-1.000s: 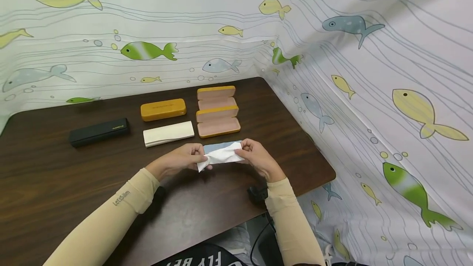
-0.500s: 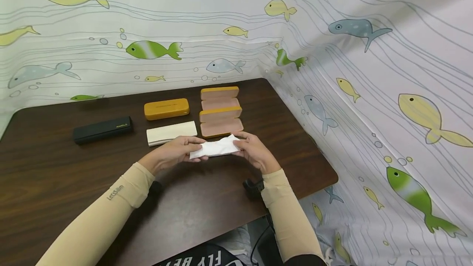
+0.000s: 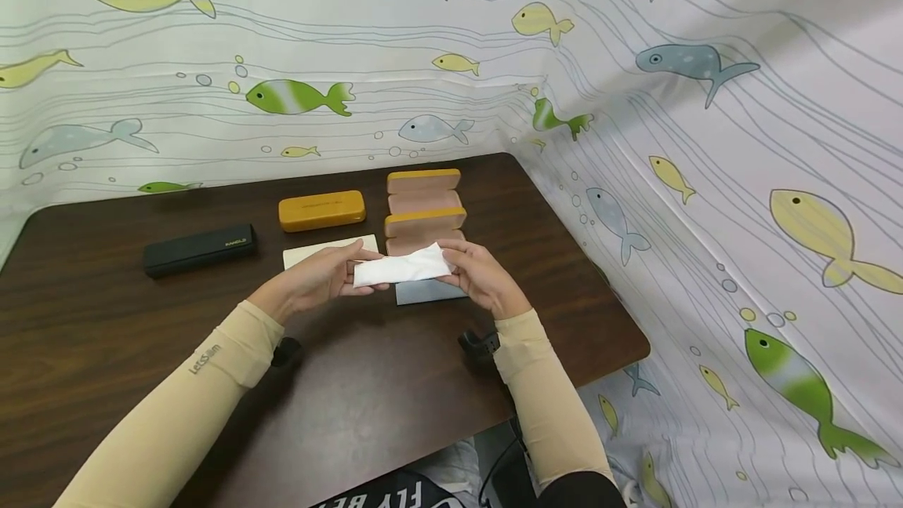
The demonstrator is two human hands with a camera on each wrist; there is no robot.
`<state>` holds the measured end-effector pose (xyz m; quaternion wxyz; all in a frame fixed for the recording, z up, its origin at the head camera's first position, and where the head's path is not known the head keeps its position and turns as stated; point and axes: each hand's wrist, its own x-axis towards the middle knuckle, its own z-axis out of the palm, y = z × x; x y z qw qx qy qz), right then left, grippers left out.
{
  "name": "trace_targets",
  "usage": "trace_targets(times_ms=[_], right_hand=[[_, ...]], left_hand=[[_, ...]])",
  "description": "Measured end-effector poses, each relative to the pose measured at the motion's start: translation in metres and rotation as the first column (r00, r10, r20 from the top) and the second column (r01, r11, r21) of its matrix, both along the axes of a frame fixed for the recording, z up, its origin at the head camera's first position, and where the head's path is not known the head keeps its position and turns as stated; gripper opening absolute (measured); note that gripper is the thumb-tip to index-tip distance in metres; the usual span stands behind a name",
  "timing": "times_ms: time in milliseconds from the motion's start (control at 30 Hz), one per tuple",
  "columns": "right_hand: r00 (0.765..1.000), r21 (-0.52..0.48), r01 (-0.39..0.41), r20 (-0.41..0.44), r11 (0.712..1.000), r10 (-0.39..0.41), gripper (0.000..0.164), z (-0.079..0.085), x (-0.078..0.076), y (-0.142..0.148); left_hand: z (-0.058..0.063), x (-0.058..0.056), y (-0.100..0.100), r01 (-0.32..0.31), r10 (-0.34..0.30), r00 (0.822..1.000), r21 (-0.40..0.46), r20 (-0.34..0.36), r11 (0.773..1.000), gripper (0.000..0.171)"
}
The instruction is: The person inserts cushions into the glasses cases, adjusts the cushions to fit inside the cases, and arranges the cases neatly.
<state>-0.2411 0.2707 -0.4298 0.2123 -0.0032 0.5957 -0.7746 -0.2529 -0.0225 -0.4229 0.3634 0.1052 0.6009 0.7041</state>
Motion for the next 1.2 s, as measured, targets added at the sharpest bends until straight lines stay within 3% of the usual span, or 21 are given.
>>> trace_targets(times_ms=[700,1000,1200], right_hand=[[0.999,-0.06,-0.011,0.043,0.998,0.013,0.043,0.018,-0.047,-0.013],[1.0,-0.001,-0.024,0.018,1.0,0.024,0.043,0.029,-0.071,-0.021],[0.999,0.014,-0.039,0.023,0.999,0.038,0.048,0.034,-0.089,-0.027]], left_hand=[[0.017,-0.034,-0.02,-0.028,0.023,0.996,0.05,0.084,0.998,0.065],[0.027,-0.051,-0.024,-0.046,0.045,0.999,0.029,0.018,0.999,0.064],[0.033,-0.063,-0.027,-0.073,0.073,0.997,0.013,0.014,0.997,0.063]])
